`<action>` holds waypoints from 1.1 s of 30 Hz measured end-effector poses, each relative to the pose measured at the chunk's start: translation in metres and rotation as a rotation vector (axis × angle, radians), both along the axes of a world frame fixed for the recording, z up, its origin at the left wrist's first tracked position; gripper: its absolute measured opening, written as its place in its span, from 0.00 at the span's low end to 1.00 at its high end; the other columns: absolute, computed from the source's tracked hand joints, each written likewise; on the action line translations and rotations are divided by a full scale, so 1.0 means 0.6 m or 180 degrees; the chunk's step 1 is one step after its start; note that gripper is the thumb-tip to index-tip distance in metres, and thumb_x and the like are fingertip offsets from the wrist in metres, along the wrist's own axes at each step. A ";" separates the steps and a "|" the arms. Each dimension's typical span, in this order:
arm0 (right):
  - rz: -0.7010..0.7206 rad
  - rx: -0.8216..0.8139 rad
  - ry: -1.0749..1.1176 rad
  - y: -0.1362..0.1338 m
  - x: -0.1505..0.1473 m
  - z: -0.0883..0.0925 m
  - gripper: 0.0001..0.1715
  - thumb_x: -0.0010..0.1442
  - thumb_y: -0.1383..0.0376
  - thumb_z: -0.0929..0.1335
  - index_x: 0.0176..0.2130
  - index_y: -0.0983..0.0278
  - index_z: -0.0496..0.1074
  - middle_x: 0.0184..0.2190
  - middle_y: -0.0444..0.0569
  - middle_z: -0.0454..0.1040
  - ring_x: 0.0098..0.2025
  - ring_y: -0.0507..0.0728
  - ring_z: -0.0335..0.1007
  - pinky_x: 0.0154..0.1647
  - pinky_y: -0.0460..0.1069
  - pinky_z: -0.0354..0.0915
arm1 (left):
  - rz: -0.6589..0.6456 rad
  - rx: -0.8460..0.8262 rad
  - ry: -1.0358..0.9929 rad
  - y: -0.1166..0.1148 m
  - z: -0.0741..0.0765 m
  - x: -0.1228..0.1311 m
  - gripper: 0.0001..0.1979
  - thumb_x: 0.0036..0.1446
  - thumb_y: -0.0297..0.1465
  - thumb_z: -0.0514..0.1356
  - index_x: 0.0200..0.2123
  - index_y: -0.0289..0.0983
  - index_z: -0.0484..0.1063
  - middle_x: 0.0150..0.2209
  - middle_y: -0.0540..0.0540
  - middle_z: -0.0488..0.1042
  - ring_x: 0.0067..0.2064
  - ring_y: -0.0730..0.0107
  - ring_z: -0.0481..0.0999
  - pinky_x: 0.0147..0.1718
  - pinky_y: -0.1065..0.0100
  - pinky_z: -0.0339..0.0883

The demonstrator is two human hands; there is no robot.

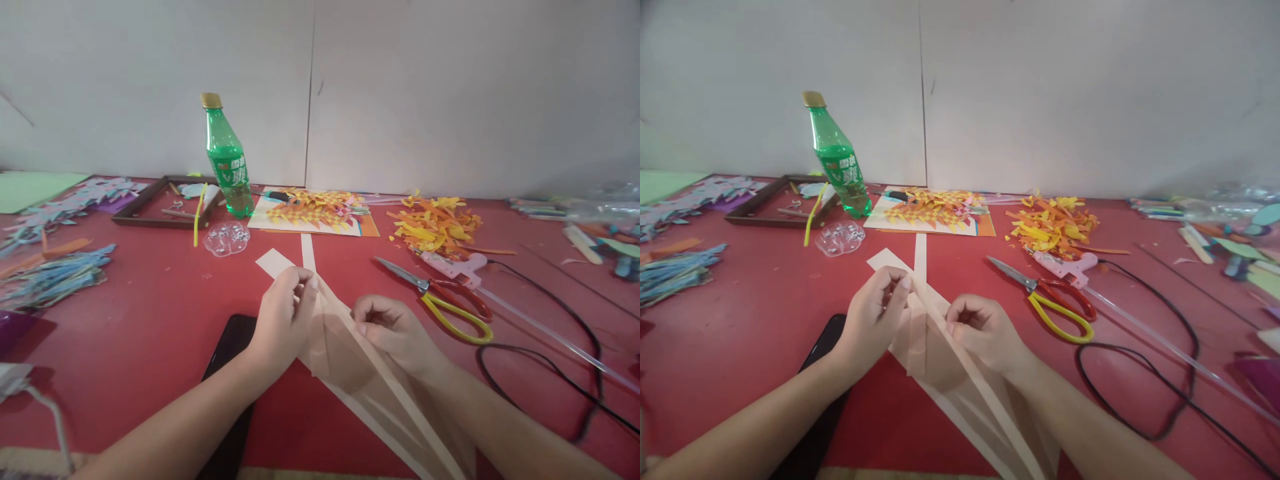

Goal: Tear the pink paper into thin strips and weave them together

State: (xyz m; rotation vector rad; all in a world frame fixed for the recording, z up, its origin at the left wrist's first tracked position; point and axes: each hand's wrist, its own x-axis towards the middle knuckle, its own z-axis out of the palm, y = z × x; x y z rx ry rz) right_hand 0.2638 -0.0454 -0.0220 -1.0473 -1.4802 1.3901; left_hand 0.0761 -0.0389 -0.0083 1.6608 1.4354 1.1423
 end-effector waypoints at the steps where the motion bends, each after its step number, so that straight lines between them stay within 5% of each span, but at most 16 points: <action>1: -0.0011 0.0008 -0.0001 0.000 0.000 0.000 0.03 0.48 0.69 0.68 0.23 0.64 0.68 0.22 0.42 0.67 0.24 0.50 0.60 0.25 0.45 0.56 | -0.0029 -0.0073 -0.0078 0.001 -0.001 0.000 0.09 0.62 0.37 0.51 0.35 0.38 0.65 0.29 0.51 0.69 0.28 0.75 0.68 0.27 0.73 0.61; 7: 0.0026 -0.0060 -0.0010 0.000 -0.004 0.004 0.05 0.48 0.69 0.67 0.23 0.64 0.66 0.20 0.40 0.64 0.23 0.49 0.57 0.24 0.45 0.54 | -0.1315 -0.1082 -0.0193 0.003 0.001 0.002 0.15 0.53 0.43 0.60 0.31 0.35 0.73 0.29 0.48 0.75 0.31 0.69 0.73 0.28 0.72 0.63; 14: 0.0076 -0.0131 0.0039 -0.003 -0.004 -0.001 0.05 0.49 0.67 0.68 0.24 0.65 0.67 0.20 0.41 0.63 0.23 0.49 0.55 0.24 0.45 0.53 | -0.1042 -0.1136 0.0139 -0.001 0.002 0.003 0.17 0.50 0.45 0.62 0.29 0.34 0.77 0.29 0.45 0.78 0.30 0.66 0.74 0.28 0.69 0.64; 21: 0.0121 -0.0019 0.0161 -0.001 -0.005 0.001 0.06 0.48 0.67 0.69 0.23 0.64 0.67 0.20 0.41 0.65 0.23 0.49 0.57 0.25 0.45 0.54 | -0.1183 -0.0822 -0.0010 -0.004 0.005 0.004 0.15 0.57 0.42 0.57 0.30 0.35 0.73 0.29 0.47 0.75 0.31 0.68 0.73 0.29 0.69 0.64; 33: 0.0169 -0.0215 0.0195 -0.002 -0.004 -0.003 0.04 0.46 0.69 0.68 0.24 0.65 0.67 0.21 0.41 0.65 0.23 0.49 0.56 0.24 0.45 0.54 | -0.0791 -0.0667 -0.0704 0.003 -0.002 -0.001 0.13 0.59 0.40 0.56 0.31 0.36 0.67 0.25 0.52 0.66 0.27 0.74 0.67 0.27 0.72 0.62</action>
